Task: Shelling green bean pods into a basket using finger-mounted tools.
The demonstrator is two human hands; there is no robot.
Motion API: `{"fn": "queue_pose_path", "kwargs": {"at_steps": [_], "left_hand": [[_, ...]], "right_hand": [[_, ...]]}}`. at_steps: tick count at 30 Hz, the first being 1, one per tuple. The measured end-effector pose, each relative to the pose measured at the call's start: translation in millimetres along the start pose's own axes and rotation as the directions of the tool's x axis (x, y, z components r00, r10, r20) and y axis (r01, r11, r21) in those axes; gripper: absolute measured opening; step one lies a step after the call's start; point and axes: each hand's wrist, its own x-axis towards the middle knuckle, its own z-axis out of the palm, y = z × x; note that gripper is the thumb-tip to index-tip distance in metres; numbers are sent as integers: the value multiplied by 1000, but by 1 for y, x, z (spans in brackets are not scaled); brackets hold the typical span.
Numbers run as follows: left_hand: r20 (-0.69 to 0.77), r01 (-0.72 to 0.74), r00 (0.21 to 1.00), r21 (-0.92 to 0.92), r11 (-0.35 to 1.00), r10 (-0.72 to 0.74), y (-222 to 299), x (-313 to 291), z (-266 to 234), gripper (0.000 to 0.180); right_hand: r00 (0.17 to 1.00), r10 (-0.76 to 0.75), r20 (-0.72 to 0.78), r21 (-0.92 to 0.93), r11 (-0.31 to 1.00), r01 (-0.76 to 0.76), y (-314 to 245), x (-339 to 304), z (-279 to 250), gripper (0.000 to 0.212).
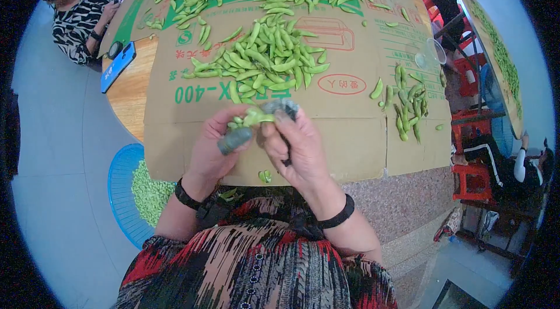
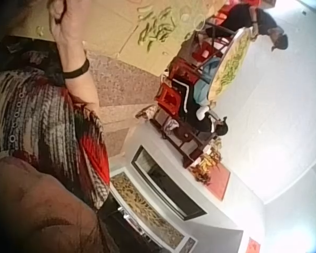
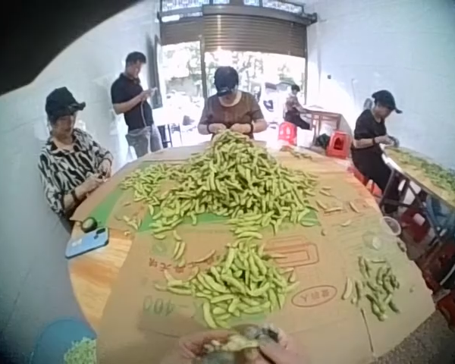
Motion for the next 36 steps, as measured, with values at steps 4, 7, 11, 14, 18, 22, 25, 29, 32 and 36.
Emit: {"fn": "queue_pose_path", "kwargs": {"at_steps": [4, 7, 11, 14, 18, 22, 25, 29, 32, 36], "left_hand": [[-31, -97, 994, 257, 962, 108, -2, 1, -2, 20], [-50, -91, 993, 255, 963, 107, 0, 0, -3, 15], [-149, -37, 984, 359, 933, 97, 1, -4, -1, 9], [-136, -24, 985, 503, 864, 106, 2, -4, 2, 11], [-161, 0, 981, 570, 822, 112, -4, -5, -3, 14], [41, -67, 997, 249, 966, 59, 2, -6, -13, 9], [195, -26, 981, 139, 990, -2, 5, -5, -13, 11], [-71, 41, 997, 218, 975, -26, 5, -7, 2, 13], [-120, -33, 989, 390, 920, 87, -2, -9, 0, 18], [-181, 46, 982, 532, 845, 61, 1, -12, -5, 21]], "right_hand": [[998, 15, -66, -303, 952, -34, 13, -4, 2, 12], [1000, 21, -12, -617, 787, -24, 7, -9, -1, 18], [979, 197, 55, -600, 790, -125, -3, -11, 1, 24], [971, 236, 42, -603, 781, -164, -4, -9, -3, 25], [966, 243, 87, -597, 789, -145, -1, -5, -10, 24], [894, 443, 66, -271, 870, -411, -7, -14, -1, 22], [839, 532, 111, -141, 845, -516, -8, -20, -3, 20], [957, 282, 60, -536, 818, -208, -2, -18, -2, 14], [984, -98, 146, -913, 369, 172, 4, -17, 5, 11], [984, -130, 117, -960, 241, 146, 7, -16, 1, 13]]}}
